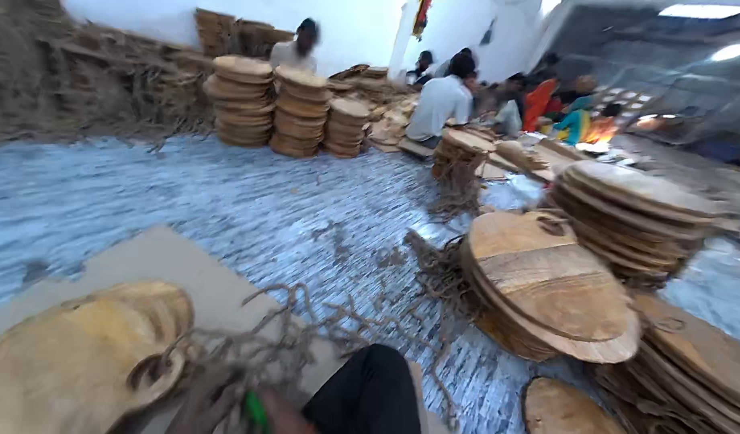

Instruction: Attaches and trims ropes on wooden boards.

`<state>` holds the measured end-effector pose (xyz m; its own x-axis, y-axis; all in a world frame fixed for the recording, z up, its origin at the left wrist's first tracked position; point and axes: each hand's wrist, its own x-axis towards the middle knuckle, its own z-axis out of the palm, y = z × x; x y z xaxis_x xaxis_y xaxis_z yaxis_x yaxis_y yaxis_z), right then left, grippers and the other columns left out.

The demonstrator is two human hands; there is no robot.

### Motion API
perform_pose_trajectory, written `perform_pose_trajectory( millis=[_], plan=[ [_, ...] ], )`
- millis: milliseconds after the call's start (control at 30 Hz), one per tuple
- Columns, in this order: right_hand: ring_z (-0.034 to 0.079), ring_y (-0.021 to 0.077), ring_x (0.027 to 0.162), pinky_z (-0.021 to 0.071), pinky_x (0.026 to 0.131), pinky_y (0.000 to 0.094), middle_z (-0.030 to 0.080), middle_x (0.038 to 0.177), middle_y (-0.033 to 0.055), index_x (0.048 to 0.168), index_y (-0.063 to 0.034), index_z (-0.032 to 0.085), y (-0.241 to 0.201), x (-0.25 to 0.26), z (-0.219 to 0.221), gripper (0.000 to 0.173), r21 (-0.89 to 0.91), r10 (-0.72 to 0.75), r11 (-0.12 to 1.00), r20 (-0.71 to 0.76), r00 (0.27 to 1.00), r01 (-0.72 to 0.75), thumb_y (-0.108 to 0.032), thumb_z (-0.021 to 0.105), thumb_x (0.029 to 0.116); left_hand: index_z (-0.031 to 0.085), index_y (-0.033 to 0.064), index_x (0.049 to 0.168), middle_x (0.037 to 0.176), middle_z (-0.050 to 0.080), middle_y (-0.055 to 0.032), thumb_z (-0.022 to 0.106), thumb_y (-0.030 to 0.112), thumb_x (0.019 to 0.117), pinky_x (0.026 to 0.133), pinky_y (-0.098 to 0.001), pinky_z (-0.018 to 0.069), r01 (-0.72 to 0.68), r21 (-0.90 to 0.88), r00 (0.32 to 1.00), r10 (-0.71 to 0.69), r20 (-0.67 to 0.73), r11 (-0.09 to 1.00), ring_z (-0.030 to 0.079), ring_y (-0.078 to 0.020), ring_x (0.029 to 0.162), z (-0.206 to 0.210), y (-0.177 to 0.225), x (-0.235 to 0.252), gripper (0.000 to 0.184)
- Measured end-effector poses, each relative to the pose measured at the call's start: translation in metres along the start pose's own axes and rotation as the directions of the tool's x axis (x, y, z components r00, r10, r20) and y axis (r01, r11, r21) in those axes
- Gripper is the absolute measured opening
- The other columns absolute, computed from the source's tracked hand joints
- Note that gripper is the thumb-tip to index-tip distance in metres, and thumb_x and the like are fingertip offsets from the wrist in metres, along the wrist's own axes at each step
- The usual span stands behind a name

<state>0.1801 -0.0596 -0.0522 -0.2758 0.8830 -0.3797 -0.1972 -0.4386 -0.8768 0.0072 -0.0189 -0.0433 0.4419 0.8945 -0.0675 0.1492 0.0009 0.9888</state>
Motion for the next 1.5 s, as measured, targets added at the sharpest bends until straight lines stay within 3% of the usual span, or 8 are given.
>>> perform_pose_trajectory(
  millis=[200,433,700,833,1067,1267,1433,1500],
  plan=[
    [0.06,0.0067,0.065,0.0553,0.062,0.0243,0.062,0.08,-0.0019,0.121,0.0009,0.057,0.004,0.005,-0.012,0.03,-0.033,0.053,0.998,0.158,0.986,-0.048,-0.019,0.055,0.0995,0.067,0.0007,0.117,0.089,0.066,-0.0017,0.047,0.022,0.1051,0.069,-0.0267,0.054,0.112,-0.036,0.994,-0.113,-0.004,0.993,0.061,-0.0067,0.072,-0.006,-0.005,0.005,0.031],
    [0.064,0.0138,0.058,0.0539,0.052,0.0264,0.07,0.082,0.0087,0.122,-0.0008,0.05,0.003,0.004,0.003,0.024,-0.012,0.278,0.961,0.048,0.959,-0.278,-0.018,0.038,0.1104,0.062,0.0024,0.114,0.077,0.055,-0.0005,0.033,0.026,0.1097,0.061,-0.0269,0.0463,0.216,-0.016,0.976,-0.216,-0.019,0.976,0.051,-0.0082,0.063,0.001,-0.025,0.01,0.038],
    [0.061,0.0103,0.059,0.0523,0.053,0.022,0.067,0.08,0.0065,0.105,-0.0036,0.062,0.002,0.004,0.003,0.027,0.392,0.435,0.786,0.197,0.879,-0.477,-0.018,0.04,0.1081,0.062,-0.0001,0.1,0.079,0.059,-0.0042,0.03,0.021,0.11,0.066,-0.03,0.0534,0.319,-0.121,0.936,-0.333,-0.118,0.94,0.058,-0.0108,0.068,0.013,-0.019,0.009,0.039],
    [0.047,0.003,0.045,0.0432,0.044,0.0167,0.05,0.059,-0.0051,0.085,-0.0131,0.054,0.015,0.008,0.004,0.029,0.439,0.375,0.758,0.312,0.873,-0.483,-0.02,0.036,0.1062,0.061,0.0035,0.097,0.072,0.056,0.0,0.025,0.025,0.112,0.059,-0.0261,0.0472,0.339,-0.193,0.913,-0.372,-0.168,0.921,0.053,-0.0079,0.061,0.016,-0.018,0.006,0.044],
    [0.032,0.0023,0.038,0.0316,0.038,0.0173,0.034,0.051,-0.0076,0.077,-0.0152,0.044,0.021,0.003,0.043,0.035,0.383,0.361,0.869,-0.054,0.931,-0.314,-0.023,0.039,0.1104,0.062,-0.0061,0.104,0.085,0.058,-0.0129,0.024,0.033,0.1137,0.075,-0.0399,0.051,0.371,-0.165,0.845,-0.406,-0.348,0.914,0.059,-0.0205,0.077,0.025,-0.029,0.014,0.056],
    [0.034,0.0039,0.04,0.0326,0.04,0.0195,0.036,0.053,-0.0051,0.079,-0.0085,0.048,0.027,-0.009,0.064,0.032,0.127,0.184,0.98,-0.289,0.94,-0.153,-0.016,0.043,0.1093,0.062,-0.002,0.081,0.072,0.054,-0.0104,0.029,0.024,0.1088,0.073,-0.043,0.0485,0.288,0.174,0.906,-0.209,-0.367,0.942,0.057,-0.0222,0.072,0.013,-0.03,0.021,0.05],
    [0.034,0.0048,0.04,0.0327,0.04,0.0198,0.037,0.052,-0.0039,0.077,-0.0076,0.047,0.034,-0.024,0.07,0.034,0.18,0.189,0.975,-0.347,0.919,-0.133,-0.016,0.041,0.1099,0.056,0.0021,0.069,0.061,0.047,-0.0053,0.03,0.025,0.1054,0.063,-0.0404,0.0446,0.187,0.284,0.947,-0.096,-0.306,0.94,0.052,-0.0191,0.062,0.022,-0.041,0.024,0.051],
    [0.037,0.0019,0.041,0.0345,0.041,0.0179,0.039,0.053,-0.006,0.078,-0.0077,0.05,0.027,-0.046,0.073,0.031,0.123,0.046,0.992,-0.405,0.913,0.005,-0.014,0.042,0.1074,0.062,-0.0083,0.084,0.076,0.058,-0.0213,0.032,0.022,0.1054,0.074,-0.0466,0.0494,0.302,0.361,0.902,-0.142,-0.407,0.882,0.061,-0.0322,0.077,0.018,-0.039,0.024,0.048]
  ],
)
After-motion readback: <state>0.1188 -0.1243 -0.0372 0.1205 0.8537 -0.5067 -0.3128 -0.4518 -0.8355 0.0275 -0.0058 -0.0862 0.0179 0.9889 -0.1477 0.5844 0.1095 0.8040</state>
